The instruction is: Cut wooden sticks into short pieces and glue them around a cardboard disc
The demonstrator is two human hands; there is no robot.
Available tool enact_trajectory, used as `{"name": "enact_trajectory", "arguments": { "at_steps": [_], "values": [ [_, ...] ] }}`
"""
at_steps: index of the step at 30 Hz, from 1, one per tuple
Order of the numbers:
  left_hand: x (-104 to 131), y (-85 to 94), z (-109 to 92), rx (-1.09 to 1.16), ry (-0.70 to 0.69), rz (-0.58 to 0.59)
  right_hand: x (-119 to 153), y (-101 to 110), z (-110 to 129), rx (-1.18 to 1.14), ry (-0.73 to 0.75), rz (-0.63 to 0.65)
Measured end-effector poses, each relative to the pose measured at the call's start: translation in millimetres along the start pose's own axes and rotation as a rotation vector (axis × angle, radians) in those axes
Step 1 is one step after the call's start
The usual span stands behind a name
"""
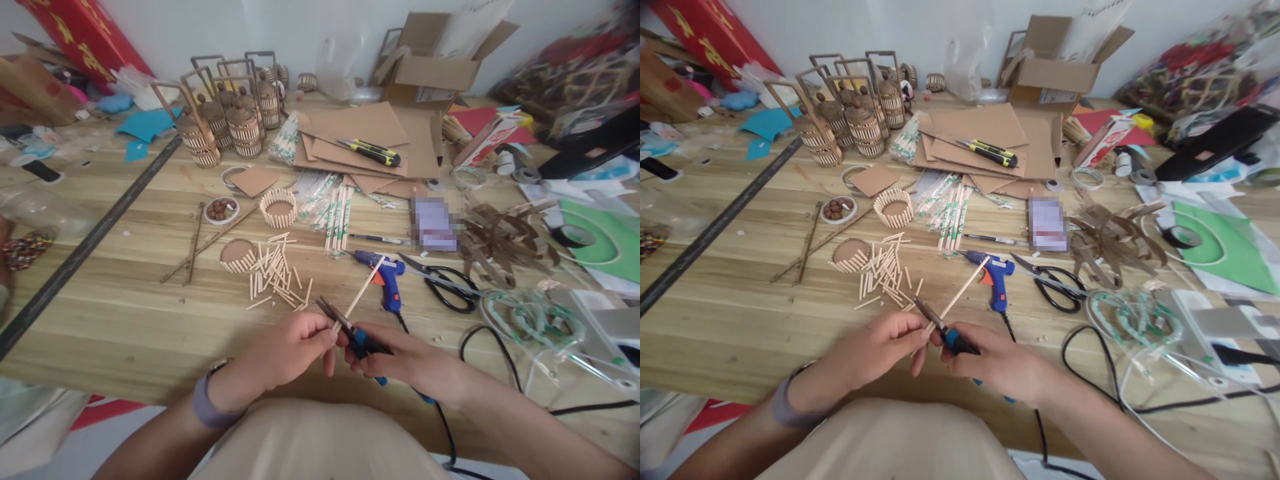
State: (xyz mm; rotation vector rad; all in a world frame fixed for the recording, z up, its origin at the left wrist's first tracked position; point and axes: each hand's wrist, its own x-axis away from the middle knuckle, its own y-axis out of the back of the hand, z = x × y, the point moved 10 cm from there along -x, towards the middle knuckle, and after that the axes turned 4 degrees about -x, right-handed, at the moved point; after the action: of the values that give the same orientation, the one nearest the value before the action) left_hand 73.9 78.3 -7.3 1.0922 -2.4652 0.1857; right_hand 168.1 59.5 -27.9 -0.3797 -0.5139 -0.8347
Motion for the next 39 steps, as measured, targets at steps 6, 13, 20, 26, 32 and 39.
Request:
{"name": "enact_trajectory", "arguments": {
  "at_steps": [6, 13, 20, 26, 32, 39],
  "values": [
    [1.3, 1.8, 7.5, -0.045, 0.061, -0.020, 0.7, -1.8, 1.4, -0.033, -0.017, -0.002],
    [3.5, 4.1, 8.4, -0.171, 0.089, -0.022, -2.8, -1.7, 1.5, 0.059, 0.028, -0.024],
    [6.0, 2.3, 12.5, -0.187, 0.097, -0.032, -4.1, -1.2, 5.7, 0.184, 0.081, -0.080],
    [6.9, 12.4, 5.0, -0.226, 0.029, -0.100, 0.1, 1.2, 10.5, 0.190, 0.081, -0.074],
    [10.1, 46.8, 9.8, -0.326, 0.005, -0.318, 16.0, 28.4, 20.6, 0.485, 0.200, -0.334],
    [-1.0, 24.0, 16.4, -0.614, -0.087, -0.274, 29.2, 11.1, 72.3, 0.843, 0.716, -0.660]
  ]
}}
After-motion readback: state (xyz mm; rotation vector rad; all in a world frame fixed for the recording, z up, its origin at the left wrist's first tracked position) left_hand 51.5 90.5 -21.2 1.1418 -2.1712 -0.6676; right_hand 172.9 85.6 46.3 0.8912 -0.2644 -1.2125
